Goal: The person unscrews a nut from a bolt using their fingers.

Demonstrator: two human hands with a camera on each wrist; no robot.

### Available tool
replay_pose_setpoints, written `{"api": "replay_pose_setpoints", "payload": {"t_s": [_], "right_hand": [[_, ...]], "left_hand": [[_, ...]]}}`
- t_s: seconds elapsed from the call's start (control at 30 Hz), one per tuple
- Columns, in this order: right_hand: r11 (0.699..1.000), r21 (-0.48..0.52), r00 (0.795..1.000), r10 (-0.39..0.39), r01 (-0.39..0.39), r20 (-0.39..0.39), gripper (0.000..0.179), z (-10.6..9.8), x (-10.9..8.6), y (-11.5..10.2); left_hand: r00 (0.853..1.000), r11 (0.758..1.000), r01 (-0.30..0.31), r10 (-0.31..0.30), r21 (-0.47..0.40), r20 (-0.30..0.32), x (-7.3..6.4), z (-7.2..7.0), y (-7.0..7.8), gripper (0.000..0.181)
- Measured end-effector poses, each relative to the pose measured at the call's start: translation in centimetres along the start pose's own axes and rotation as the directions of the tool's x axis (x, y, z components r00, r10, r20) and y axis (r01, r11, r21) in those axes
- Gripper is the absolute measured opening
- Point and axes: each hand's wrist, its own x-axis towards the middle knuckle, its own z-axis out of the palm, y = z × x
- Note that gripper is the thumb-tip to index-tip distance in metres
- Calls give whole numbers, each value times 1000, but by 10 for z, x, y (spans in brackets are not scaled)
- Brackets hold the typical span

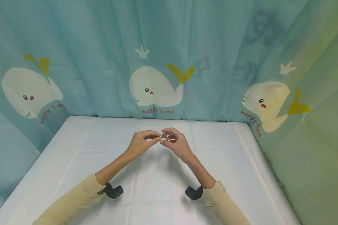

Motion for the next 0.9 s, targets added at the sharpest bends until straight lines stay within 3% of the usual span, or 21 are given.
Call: {"api": "replay_pose_setpoints", "payload": {"t_s": [0.27,0.67,0.87,0.9], "right_hand": [[996,-49,996,72,-74,-51,21,4,1,-5],[994,80,997,-71,69,16,17,2,-1,1],[984,67,986,-164,163,6,16,2,0,4],[983,62,985,-174,174,0,15,3,0,4]], "left_hand": [[1000,1000,-8,8,10,-1,-1,-1,3,9],[1000,1000,-15,15,11,-9,-4,-2,4,9],[1000,999,2,-2,-39,8,-2,-2,6,11],[1000,999,13,-13,-43,10,-1,-3,12,11]]}}
